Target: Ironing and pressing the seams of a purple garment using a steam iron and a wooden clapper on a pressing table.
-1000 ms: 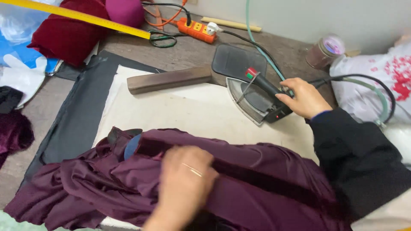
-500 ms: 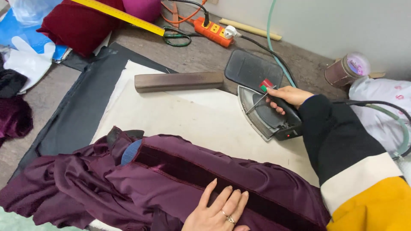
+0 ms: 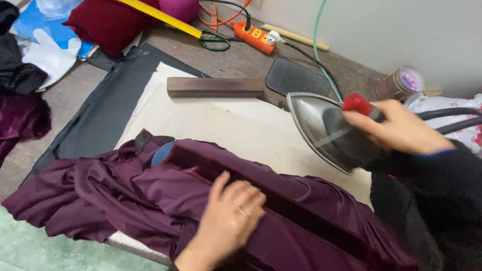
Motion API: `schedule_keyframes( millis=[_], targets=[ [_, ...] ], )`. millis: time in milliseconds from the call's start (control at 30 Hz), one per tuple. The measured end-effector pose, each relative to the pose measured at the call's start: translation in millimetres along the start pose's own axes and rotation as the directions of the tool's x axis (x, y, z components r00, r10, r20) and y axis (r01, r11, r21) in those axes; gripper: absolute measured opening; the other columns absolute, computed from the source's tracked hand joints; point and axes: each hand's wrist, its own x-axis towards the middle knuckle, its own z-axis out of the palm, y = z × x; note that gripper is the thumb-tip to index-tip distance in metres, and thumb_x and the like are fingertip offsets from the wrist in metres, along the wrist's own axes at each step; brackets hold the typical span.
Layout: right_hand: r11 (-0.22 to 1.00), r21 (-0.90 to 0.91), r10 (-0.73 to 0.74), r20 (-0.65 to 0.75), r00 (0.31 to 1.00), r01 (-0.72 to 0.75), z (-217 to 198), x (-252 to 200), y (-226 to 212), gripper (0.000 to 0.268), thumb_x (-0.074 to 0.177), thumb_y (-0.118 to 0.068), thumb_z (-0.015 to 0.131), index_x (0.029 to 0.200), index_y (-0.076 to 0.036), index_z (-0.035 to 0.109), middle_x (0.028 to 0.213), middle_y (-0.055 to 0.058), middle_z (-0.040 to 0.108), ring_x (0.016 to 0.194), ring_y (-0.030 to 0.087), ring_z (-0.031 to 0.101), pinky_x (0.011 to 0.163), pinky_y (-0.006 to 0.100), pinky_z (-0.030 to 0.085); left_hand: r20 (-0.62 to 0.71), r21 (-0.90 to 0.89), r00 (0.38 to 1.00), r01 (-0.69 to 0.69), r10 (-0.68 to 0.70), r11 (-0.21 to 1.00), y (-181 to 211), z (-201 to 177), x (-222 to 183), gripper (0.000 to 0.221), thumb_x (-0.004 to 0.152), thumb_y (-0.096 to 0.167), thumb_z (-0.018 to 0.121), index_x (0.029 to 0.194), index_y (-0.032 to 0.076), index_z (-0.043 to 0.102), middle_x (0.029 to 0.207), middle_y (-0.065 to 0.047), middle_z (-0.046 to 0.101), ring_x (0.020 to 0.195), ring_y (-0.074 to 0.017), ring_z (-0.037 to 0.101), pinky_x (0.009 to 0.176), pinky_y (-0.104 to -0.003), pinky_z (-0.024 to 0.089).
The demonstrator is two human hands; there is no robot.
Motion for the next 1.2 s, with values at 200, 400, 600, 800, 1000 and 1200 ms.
schedule_keyframes(
  millis=[200, 400, 600, 800, 1000, 1200],
  targets=[
    [0.967, -0.241, -0.070, 0.062, 0.996, 0.083, 2.6, -72.8, 27.0, 0.026, 0.070, -0.047, 0.074, 0.081, -0.026, 0.085, 0.058, -0.007, 0.079, 0.053, 0.007, 0.064, 0.058, 0.023, 0.049, -0.154, 0.184, 0.945, 0.315, -0.289, 0.931, -48.4, -32.4, 5.0, 0.012, 0.085, 0.023, 0.071, 0.081, 0.013, 0.069, 0.087, -0.002, 0.062, 0.084, -0.0258, 0.055, 0.084, -0.046, 0.038],
    [0.821, -0.565, 0.036, 0.190, 0.981, 0.080, 33.2, -106.1, 35.1, 0.041, 0.062, -0.079, 0.068, 0.092, -0.052, 0.072, 0.061, -0.008, 0.072, 0.066, 0.010, 0.071, 0.070, 0.023, 0.055, -0.094, 0.365, 0.683, 0.700, -0.724, 0.613, -86.9, -54.9, 3.6, 0.049, 0.075, 0.052, 0.074, 0.105, 0.014, 0.066, 0.105, -0.011, 0.058, 0.100, -0.0339, 0.052, 0.077, -0.049, 0.043],
    [0.755, -0.652, 0.127, 0.249, 0.960, 0.069, 43.6, -110.3, 9.6, 0.043, 0.069, -0.086, 0.060, 0.092, -0.049, 0.065, 0.075, -0.008, 0.069, 0.085, 0.015, 0.066, 0.078, 0.026, 0.053, 0.026, 0.396, 0.529, 0.774, -0.848, 0.495, -103.2, -64.7, 8.4, 0.064, 0.069, 0.068, 0.074, 0.099, 0.012, 0.067, 0.106, -0.013, 0.061, 0.101, -0.0361, 0.053, 0.078, -0.048, 0.046],
    [0.797, -0.588, -0.009, 0.220, 0.975, 0.140, 48.8, -97.1, -15.6, 0.040, 0.070, -0.080, 0.062, 0.087, -0.043, 0.067, 0.064, -0.006, 0.071, 0.075, 0.017, 0.067, 0.072, 0.028, 0.051, 0.154, 0.099, 0.492, 0.855, -0.857, 0.509, -108.1, -74.9, 22.8, 0.033, 0.078, 0.038, 0.077, 0.072, 0.017, 0.053, 0.071, 0.001, 0.058, 0.070, -0.0204, 0.051, 0.063, -0.037, 0.038],
    [0.817, -0.547, -0.072, 0.220, 0.973, 0.184, 54.4, -82.5, -55.6, 0.046, 0.073, -0.076, 0.061, 0.084, -0.033, 0.069, 0.072, -0.004, 0.073, 0.082, 0.022, 0.067, 0.073, 0.032, 0.051, 0.159, -0.183, 0.445, 0.890, -0.881, 0.417, -114.0, -72.1, 18.1, 0.027, 0.078, 0.021, 0.077, 0.075, 0.018, 0.050, 0.070, 0.006, 0.056, 0.065, -0.0102, 0.048, 0.064, -0.027, 0.039],
    [0.792, -0.572, -0.100, 0.220, 0.970, 0.212, 60.6, -68.5, -97.3, 0.060, 0.075, -0.079, 0.059, 0.068, -0.019, 0.059, 0.063, 0.003, 0.068, 0.073, 0.027, 0.065, 0.069, 0.035, 0.049, 0.083, -0.292, 0.475, 0.852, -0.876, 0.434, -117.1, -64.7, 6.9, 0.029, 0.075, 0.013, 0.075, 0.086, 0.018, 0.048, 0.075, 0.005, 0.054, 0.061, -0.0105, 0.045, 0.065, -0.027, 0.041]
  ],
)
